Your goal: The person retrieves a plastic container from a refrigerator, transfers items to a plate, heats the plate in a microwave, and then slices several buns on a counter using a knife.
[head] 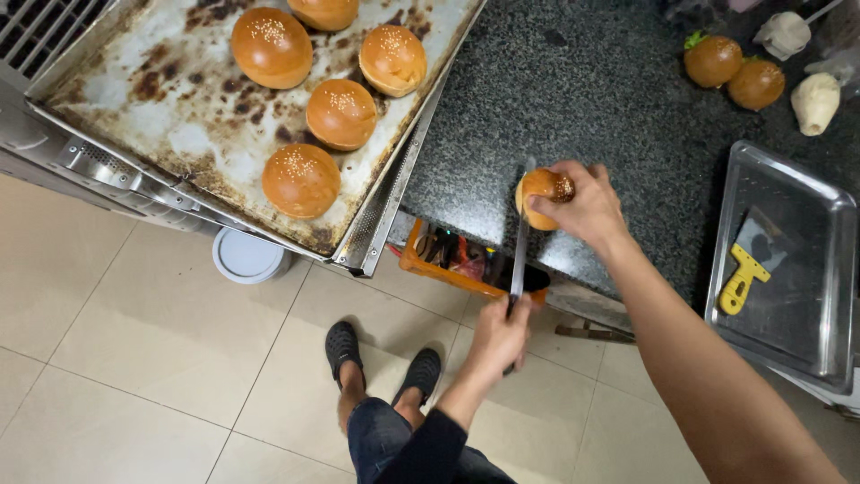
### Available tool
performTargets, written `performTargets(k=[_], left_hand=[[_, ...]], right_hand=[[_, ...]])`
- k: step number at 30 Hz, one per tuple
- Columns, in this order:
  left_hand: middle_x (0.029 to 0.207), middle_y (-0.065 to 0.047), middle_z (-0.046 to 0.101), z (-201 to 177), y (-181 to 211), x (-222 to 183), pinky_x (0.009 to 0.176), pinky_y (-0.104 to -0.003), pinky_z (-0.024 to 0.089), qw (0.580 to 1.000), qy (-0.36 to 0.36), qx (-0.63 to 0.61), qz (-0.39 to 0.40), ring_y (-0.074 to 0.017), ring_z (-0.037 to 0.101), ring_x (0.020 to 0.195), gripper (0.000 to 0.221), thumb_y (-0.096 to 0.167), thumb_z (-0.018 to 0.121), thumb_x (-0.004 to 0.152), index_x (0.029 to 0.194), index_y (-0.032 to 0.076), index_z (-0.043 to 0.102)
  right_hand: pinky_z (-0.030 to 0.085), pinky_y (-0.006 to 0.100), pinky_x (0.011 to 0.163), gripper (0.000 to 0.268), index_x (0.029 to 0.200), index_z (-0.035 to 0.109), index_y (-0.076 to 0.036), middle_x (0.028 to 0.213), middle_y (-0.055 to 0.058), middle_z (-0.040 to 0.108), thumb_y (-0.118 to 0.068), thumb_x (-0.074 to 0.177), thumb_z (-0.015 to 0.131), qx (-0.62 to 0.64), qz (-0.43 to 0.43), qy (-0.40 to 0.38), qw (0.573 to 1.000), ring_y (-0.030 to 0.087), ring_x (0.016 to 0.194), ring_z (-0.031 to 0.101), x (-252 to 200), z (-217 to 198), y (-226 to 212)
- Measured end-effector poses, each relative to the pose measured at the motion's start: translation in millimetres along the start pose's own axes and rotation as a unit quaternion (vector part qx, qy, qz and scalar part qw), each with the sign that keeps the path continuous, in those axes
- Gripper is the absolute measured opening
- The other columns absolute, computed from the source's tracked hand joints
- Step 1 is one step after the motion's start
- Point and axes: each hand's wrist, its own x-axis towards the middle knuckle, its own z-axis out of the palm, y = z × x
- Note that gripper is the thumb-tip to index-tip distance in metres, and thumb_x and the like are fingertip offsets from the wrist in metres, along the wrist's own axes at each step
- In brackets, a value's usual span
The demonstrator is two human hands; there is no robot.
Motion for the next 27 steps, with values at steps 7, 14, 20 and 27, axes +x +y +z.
performTargets(k=[7, 14, 20, 27], left_hand=[[0.054, -0.001, 0.051, 10, 15, 4, 0.034, -0.032, 0.037, 0.998, 0.015, 0.036, 0.043, -0.0123, 0.047, 0.036, 0.033, 0.033, 0.055, 0.105, 0.088, 0.005, 0.060], [0.055, -0.001, 0.053, 12, 13, -2, 0.033, -0.036, 0.037, 0.999, 0.009, 0.038, 0.016, -0.0162, 0.046, 0.034, 0.028, 0.032, 0.054, 0.103, 0.089, 0.008, 0.057], [0.053, -0.002, 0.050, 14, 11, -1, 0.033, -0.035, 0.037, 0.997, 0.011, 0.066, 0.040, -0.0151, 0.047, 0.035, 0.034, 0.033, 0.054, 0.105, 0.089, 0.004, 0.058], [0.053, -0.001, 0.049, 17, 9, 1, 0.035, -0.035, 0.038, 0.998, -0.002, 0.052, 0.039, -0.0142, 0.047, 0.036, 0.035, 0.032, 0.054, 0.106, 0.092, 0.001, 0.062]], right_hand=[[0.053, 0.045, 0.100, 0.071, 0.130, 0.068, -0.024, 0.132, 0.020, 0.054, -0.048, 0.067, 0.090, 0.010, -0.015, 0.018, 1.000, 0.038, 0.113, 0.066, 2, 1, 4], [0.053, 0.045, 0.101, 0.071, 0.130, 0.068, -0.022, 0.130, 0.019, 0.056, -0.047, 0.068, 0.090, 0.010, -0.018, 0.012, 1.000, 0.037, 0.113, 0.067, -2, -3, 0], [0.055, 0.044, 0.099, 0.073, 0.131, 0.065, -0.022, 0.130, 0.017, 0.053, -0.046, 0.067, 0.090, 0.026, 0.015, -0.014, 0.999, 0.037, 0.112, 0.067, 0, -7, -3], [0.054, 0.045, 0.101, 0.070, 0.130, 0.068, -0.020, 0.131, 0.018, 0.055, -0.046, 0.069, 0.090, 0.023, -0.019, 0.010, 0.999, 0.038, 0.115, 0.066, -1, -1, 2]])
